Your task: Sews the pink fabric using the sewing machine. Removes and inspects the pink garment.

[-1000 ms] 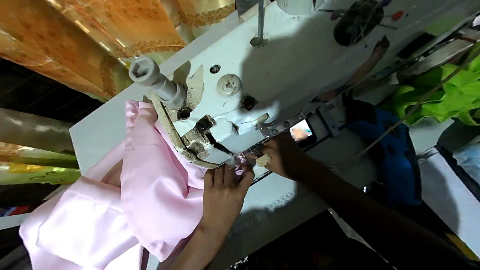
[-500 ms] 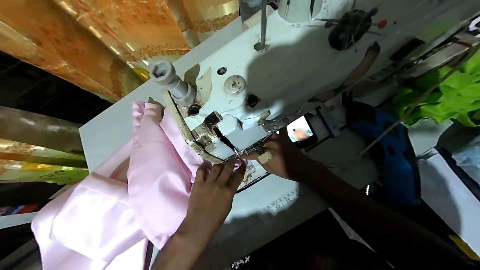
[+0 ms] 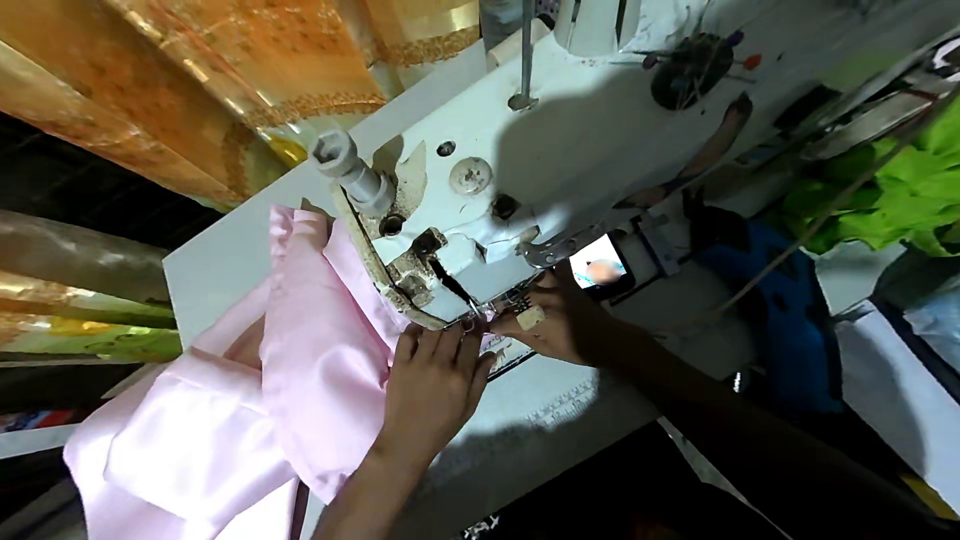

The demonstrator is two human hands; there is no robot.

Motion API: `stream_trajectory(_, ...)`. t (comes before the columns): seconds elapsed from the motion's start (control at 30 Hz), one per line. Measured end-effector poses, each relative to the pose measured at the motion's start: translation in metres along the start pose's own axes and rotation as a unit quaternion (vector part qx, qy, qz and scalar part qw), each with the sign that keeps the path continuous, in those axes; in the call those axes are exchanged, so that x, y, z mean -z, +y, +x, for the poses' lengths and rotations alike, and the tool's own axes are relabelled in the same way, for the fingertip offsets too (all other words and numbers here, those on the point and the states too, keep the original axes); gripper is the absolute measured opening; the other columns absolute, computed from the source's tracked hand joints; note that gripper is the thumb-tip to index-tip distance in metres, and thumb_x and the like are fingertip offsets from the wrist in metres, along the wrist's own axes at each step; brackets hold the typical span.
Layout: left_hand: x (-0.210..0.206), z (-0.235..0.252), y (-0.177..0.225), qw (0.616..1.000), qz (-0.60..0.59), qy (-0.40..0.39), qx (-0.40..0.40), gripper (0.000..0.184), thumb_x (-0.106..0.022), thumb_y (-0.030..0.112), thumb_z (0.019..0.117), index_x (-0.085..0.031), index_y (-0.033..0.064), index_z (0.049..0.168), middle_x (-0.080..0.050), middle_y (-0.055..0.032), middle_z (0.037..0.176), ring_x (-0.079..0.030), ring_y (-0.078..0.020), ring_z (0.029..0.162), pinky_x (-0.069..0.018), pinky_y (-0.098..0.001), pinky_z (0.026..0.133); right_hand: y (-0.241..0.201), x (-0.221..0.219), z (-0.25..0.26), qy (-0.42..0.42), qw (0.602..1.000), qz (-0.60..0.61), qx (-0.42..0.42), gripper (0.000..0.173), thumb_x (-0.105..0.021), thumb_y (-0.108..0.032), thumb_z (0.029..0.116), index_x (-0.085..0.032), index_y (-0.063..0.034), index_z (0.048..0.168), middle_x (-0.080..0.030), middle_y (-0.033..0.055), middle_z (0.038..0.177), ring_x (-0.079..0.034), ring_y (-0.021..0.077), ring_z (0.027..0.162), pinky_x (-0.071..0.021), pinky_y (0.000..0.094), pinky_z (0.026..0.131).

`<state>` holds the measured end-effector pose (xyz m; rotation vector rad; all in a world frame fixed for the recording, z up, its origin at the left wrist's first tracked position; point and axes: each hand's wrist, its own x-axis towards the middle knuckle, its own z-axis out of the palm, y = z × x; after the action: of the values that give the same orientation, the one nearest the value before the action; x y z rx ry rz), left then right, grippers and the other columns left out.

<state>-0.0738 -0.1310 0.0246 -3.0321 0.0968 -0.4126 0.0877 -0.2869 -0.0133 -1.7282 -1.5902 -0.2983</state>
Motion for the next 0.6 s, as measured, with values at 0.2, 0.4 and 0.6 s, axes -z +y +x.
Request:
stream_trajectory(0.2,-0.018,-0.005,-0.002,0.998,-0.016,0.062,0.013,0.036,-0.046,0.034,0.1017,-0.076,0.0133,0.101,-0.075,-0.0062,0.1,-0.068,-0.0277,0.098,-0.0461,-0.0459,0.087,-0.003,0.001,0.001,-0.048,0.999,-0.016,-0.003,0.02,-0.063,-0.017,0.0936,-0.082,-0.0234,0.091,-0.076,-0.0016,0.1,-0.064,0.0278,0.113,-0.0414,0.0564,0.101)
stream_trajectory(0.4,-0.028,-0.004,0.0,0.989,-0.085,0.111,0.051,0.03,-0.056,0.03,0.0974,-0.078,0.0094,0.097,-0.07,-0.0108,0.091,-0.066,-0.0285,0.089,-0.0496,-0.0413,0.081,-0.003,0.005,0.002,-0.051,0.998,-0.019,-0.033,0.02,-0.062,-0.023,0.0947,-0.079,-0.0219,0.085,-0.076,-0.0029,0.094,-0.066,0.0241,0.1,-0.0399,0.0521,0.094)
stream_trajectory(0.6,-0.034,-0.002,-0.006,0.988,-0.073,0.128,0.042,0.029,-0.058,0.028,0.0962,-0.078,0.0081,0.095,-0.071,-0.0111,0.09,-0.067,-0.0278,0.085,-0.0517,-0.0402,0.078,-0.004,0.005,0.004,-0.049,0.997,-0.046,-0.032,0.018,-0.063,-0.022,0.0931,-0.079,-0.0206,0.086,-0.074,0.0011,0.093,-0.064,0.0286,0.106,-0.0385,0.0558,0.098)
